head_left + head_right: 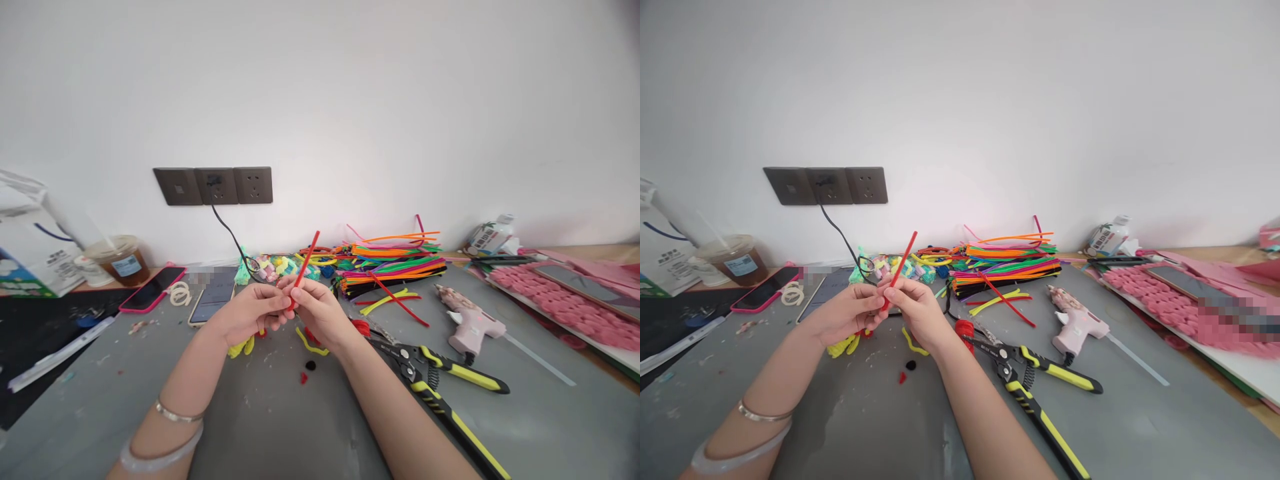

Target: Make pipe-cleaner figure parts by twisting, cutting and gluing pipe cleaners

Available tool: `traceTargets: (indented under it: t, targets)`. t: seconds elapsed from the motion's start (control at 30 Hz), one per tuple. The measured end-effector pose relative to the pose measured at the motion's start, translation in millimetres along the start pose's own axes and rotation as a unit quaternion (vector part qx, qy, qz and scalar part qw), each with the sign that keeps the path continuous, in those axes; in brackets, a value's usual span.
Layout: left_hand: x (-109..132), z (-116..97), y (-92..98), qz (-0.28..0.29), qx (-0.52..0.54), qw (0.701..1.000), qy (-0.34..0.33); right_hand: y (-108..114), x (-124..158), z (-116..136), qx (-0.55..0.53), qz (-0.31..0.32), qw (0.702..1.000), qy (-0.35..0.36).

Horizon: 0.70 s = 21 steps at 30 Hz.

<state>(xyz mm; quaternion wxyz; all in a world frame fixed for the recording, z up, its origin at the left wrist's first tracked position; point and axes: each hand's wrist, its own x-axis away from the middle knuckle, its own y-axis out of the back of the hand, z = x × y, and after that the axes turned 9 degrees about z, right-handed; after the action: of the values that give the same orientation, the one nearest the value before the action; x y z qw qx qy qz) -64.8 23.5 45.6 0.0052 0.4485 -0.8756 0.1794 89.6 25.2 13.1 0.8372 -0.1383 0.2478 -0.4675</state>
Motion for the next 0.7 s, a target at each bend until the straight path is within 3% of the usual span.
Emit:
traceTargets:
  t: [0.37, 0.7]
  targets:
    - [-5.0, 10.2, -5.6, 0.072, 0.091, 0.993, 0.027, -0.4, 5.1, 5.3, 0.006, 0.04, 0.999, -0.016]
    - [-4.2, 10.1, -6.6, 0.043, 0.041, 0.998, -0.01, -3.6, 2.2, 5.5, -0.01, -0.009, 0.999, -0.029]
